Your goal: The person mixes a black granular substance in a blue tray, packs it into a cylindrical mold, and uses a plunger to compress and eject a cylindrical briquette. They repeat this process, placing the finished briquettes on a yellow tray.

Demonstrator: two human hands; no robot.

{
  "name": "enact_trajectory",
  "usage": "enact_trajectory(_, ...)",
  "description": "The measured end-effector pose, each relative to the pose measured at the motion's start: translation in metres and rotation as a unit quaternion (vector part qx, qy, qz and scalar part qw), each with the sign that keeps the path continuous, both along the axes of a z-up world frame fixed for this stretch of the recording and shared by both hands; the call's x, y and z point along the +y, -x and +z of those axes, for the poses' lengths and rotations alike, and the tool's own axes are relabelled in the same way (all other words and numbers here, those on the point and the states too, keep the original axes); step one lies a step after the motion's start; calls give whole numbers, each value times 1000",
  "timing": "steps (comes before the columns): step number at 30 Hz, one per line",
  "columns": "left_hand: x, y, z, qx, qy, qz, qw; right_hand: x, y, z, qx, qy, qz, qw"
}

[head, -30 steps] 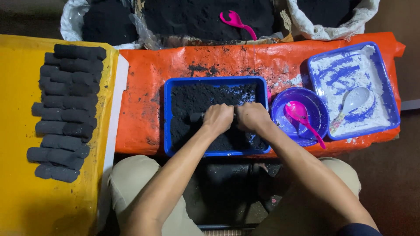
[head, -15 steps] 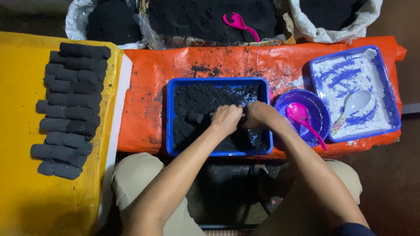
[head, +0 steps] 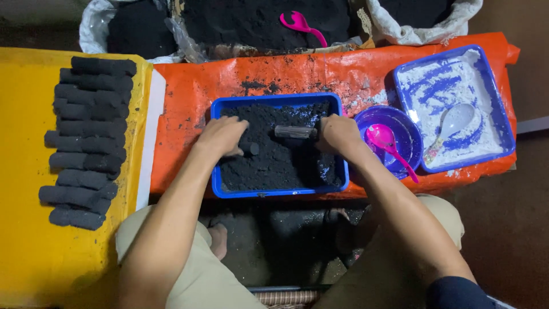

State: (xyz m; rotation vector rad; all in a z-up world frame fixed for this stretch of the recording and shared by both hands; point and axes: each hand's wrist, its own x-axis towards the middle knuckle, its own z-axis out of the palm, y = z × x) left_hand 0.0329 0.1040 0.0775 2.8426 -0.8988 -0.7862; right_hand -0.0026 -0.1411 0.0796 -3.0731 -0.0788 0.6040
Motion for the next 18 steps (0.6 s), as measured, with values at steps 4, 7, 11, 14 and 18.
enact_trajectory(4, 2, 9, -18, -22, -1, -42, 999, 14, 14, 22, -18, -18, -3, 1000)
enact_trajectory(7, 6, 8, -32, -46, -6, -59, 997, 17, 16, 25, -48, -32, -8, 998)
enact_trajectory(11, 5, 11, -32, -52, 4, -73, 996, 11, 14, 23, -24, -32, -11, 999)
enact_trajectory(14, 2, 15, -30, -65, 1, -79, 995, 8, 15, 24, -14, -28, -7, 999)
enact_trajectory(18, 7, 8, -49, -75, 13, -91, 993, -1, 7, 5, -6, -5, 1, 1000)
